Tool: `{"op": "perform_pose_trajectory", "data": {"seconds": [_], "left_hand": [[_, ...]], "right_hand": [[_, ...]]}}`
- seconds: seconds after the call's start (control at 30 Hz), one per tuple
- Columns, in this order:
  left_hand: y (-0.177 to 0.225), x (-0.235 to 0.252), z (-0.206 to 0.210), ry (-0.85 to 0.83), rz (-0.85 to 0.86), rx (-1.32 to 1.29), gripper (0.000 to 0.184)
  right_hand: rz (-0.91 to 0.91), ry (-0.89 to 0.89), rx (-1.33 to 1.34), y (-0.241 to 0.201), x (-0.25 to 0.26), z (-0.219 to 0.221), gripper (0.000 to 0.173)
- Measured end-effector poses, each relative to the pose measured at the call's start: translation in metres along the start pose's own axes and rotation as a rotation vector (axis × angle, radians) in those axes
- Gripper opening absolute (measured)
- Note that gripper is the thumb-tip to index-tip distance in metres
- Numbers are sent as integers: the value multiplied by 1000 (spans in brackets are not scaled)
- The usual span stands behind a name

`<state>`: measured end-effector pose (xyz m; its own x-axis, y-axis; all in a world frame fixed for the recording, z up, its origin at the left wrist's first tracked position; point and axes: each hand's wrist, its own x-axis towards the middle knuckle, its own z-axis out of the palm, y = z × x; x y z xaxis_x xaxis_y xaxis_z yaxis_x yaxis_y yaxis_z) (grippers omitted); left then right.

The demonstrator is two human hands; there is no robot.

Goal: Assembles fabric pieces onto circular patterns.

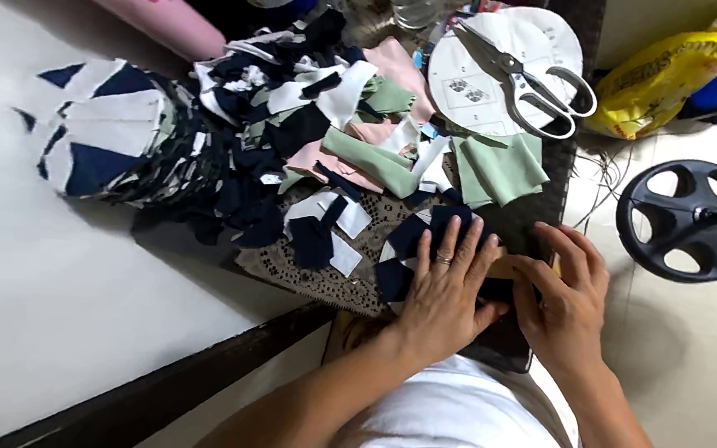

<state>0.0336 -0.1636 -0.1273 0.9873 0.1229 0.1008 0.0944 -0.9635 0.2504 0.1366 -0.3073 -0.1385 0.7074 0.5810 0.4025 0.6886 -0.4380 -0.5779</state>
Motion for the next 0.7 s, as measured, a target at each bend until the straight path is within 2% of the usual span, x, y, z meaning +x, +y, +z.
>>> {"op": "perform_pose_trajectory", "data": {"seconds": [0.23, 0.33, 0.43, 0.47, 0.57, 0.63, 0.7], "left_hand": [[-28, 4, -18, -179, 327, -169, 78], [-30, 8, -25, -281, 347, -178, 81], [-30, 6, -24, -270, 347, -204, 79], [-30, 5, -22, -225, 339, -228, 76], [-33, 0, -21, 103, 258, -252, 52], [-46, -2, -32, 309, 109, -212, 40], [-69, -5, -54, 455, -119, -195, 30]], "right_hand": [[-74, 38, 47, -4, 6, -6, 20], [-109, 33, 82, -10, 10, -1, 22], [-115, 29, 161, -12, 15, 6, 26], [-110, 26, 200, -11, 17, 9, 27], [-78, 49, 303, -7, 23, 18, 27], [-51, 56, 348, -6, 24, 18, 28], [-36, 49, 359, -6, 23, 16, 27]]}}
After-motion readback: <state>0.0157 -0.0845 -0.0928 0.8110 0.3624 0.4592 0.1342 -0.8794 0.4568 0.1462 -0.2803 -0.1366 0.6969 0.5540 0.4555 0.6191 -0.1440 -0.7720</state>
